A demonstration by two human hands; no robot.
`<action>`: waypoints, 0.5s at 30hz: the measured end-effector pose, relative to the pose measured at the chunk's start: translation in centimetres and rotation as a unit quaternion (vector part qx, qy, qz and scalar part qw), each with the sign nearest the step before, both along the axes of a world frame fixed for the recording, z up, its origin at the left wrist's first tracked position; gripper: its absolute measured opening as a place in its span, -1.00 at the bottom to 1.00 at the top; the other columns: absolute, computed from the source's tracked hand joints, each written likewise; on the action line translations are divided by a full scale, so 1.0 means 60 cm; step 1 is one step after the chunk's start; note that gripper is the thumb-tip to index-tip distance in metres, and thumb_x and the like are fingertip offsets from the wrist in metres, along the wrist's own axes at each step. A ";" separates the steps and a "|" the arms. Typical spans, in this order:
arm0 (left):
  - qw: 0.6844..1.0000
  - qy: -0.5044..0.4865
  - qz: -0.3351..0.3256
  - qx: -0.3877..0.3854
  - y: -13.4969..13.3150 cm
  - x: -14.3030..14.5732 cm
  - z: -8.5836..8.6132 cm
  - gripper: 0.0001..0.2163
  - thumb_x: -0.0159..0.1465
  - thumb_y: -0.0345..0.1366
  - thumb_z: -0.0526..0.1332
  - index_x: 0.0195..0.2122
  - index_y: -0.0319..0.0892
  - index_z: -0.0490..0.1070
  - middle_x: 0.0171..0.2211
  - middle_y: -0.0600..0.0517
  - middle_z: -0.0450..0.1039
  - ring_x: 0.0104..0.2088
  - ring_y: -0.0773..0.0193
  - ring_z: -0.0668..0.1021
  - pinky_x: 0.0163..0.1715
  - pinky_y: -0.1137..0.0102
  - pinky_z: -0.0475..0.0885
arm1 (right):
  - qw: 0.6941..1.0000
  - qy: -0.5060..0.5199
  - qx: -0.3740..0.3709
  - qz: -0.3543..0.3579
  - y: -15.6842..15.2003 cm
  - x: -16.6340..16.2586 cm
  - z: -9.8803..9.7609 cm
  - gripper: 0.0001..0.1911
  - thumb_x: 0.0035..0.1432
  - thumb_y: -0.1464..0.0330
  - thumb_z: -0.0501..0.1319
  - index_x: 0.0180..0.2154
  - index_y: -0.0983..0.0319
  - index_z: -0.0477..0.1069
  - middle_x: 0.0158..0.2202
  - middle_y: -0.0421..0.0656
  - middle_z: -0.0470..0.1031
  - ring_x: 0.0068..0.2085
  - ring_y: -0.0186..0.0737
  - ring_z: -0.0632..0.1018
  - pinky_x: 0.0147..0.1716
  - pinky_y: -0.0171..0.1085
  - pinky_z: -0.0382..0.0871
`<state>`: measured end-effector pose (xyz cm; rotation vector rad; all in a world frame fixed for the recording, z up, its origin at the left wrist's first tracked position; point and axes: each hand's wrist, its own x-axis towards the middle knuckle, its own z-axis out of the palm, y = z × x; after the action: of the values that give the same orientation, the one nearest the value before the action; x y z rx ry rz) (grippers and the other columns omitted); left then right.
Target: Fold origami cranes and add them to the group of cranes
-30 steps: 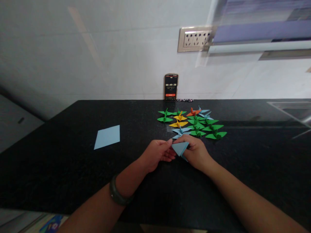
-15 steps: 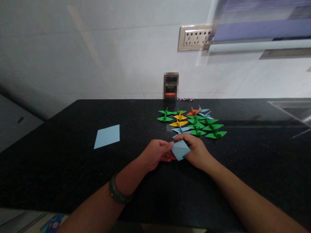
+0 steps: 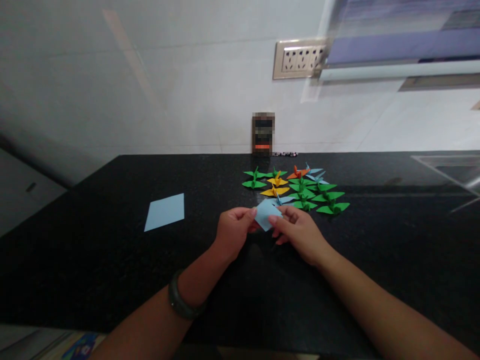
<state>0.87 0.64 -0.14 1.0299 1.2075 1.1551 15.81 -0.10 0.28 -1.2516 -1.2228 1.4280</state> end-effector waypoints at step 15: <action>0.992 0.010 -0.115 -0.046 -0.012 0.005 0.004 -0.80 -0.05 -0.23 0.34 -0.59 -0.28 0.45 -0.61 -0.01 0.48 -0.56 0.34 0.49 -0.55 0.49 0.30 | 0.998 0.033 0.048 -0.020 -0.004 -0.004 0.010 -0.64 -0.21 0.27 0.33 -0.32 0.23 0.32 -0.52 -0.27 0.40 -0.55 -0.37 0.37 -0.64 -0.39 0.19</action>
<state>1.19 -0.07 0.13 1.0802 1.1148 0.9048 15.55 -0.35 0.87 -1.1492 -1.1999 1.3554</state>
